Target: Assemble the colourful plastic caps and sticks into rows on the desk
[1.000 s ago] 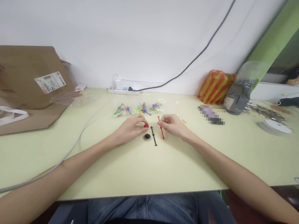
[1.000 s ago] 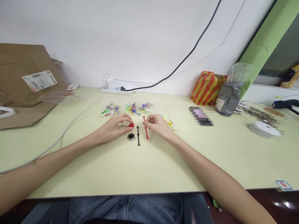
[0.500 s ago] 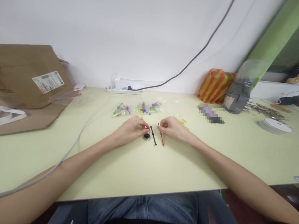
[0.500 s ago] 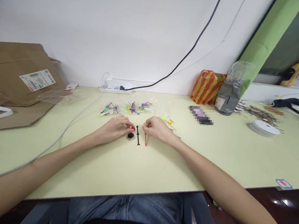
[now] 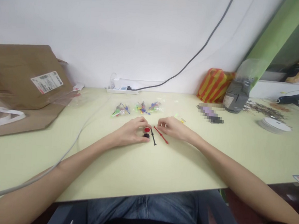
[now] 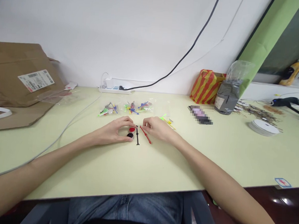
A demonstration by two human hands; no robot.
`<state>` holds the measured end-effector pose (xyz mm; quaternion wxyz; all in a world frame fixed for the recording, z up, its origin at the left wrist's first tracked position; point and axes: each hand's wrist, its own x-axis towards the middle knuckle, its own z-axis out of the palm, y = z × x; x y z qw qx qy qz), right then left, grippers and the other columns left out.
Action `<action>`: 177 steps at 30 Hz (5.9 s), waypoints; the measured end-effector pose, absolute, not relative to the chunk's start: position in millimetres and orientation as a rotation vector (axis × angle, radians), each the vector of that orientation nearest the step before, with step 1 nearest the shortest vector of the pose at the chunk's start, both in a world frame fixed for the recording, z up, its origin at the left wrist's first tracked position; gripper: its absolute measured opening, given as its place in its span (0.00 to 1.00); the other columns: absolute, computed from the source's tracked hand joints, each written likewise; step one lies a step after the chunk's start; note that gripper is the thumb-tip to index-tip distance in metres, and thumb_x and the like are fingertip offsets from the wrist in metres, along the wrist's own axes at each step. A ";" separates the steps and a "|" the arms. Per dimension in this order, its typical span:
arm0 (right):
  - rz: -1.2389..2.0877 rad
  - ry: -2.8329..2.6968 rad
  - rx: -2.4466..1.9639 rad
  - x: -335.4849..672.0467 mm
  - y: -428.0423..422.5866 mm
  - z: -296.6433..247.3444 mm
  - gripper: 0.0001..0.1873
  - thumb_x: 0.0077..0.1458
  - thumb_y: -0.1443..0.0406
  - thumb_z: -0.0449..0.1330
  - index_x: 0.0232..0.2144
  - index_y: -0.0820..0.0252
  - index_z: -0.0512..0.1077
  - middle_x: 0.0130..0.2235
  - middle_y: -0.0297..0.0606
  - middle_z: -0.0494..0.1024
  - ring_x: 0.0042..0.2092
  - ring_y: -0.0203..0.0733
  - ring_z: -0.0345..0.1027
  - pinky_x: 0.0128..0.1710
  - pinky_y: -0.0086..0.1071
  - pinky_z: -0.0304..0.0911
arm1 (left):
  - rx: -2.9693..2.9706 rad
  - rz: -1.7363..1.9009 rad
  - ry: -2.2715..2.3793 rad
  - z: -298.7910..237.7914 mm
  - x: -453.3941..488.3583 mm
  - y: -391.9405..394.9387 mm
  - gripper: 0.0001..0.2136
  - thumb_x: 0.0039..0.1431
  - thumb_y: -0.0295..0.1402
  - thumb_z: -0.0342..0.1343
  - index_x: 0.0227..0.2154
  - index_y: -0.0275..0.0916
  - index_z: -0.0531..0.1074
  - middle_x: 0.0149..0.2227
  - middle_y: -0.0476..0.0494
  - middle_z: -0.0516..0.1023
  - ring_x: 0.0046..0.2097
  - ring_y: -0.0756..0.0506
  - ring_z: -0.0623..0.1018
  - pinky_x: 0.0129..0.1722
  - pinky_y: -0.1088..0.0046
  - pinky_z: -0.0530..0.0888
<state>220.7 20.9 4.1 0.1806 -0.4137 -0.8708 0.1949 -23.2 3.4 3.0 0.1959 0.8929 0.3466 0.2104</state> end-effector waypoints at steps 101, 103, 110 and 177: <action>0.680 -2.648 -0.958 229.7 23.6 10.8 0.06 0.59 0.73 0.52 0.35 0.59 0.66 0.39 0.38 0.71 0.40 0.41 0.63 0.39 0.32 0.57 | 2.664 0.657 1.251 -12.8 -20.3 15.5 0.12 0.69 0.40 0.48 0.40 0.41 0.74 0.34 0.45 0.75 0.41 0.43 0.72 0.40 0.66 0.67; 0.714 -2.654 -0.982 229.8 24.5 11.9 0.05 0.57 0.72 0.55 0.34 0.59 0.67 0.38 0.38 0.71 0.39 0.40 0.63 0.38 0.31 0.58 | 2.660 0.667 1.244 -12.7 -19.6 14.9 0.12 0.69 0.41 0.48 0.41 0.41 0.74 0.34 0.45 0.75 0.41 0.43 0.72 0.41 0.66 0.67; 0.681 -2.667 -0.919 225.7 23.5 8.2 0.04 0.58 0.71 0.56 0.33 0.59 0.68 0.37 0.37 0.72 0.38 0.39 0.65 0.38 0.30 0.58 | 2.699 0.620 1.232 -10.8 -17.2 13.0 0.12 0.69 0.40 0.47 0.42 0.41 0.74 0.35 0.45 0.74 0.41 0.43 0.72 0.40 0.66 0.68; 0.908 -2.056 -0.722 194.1 -2.9 -0.2 0.08 0.62 0.61 0.59 0.42 0.57 0.70 0.41 0.39 0.80 0.44 0.42 0.74 0.48 0.36 0.67 | 2.541 0.986 1.134 -2.9 -16.5 -6.0 0.08 0.65 0.38 0.55 0.42 0.41 0.67 0.39 0.47 0.75 0.39 0.46 0.75 0.39 0.70 0.70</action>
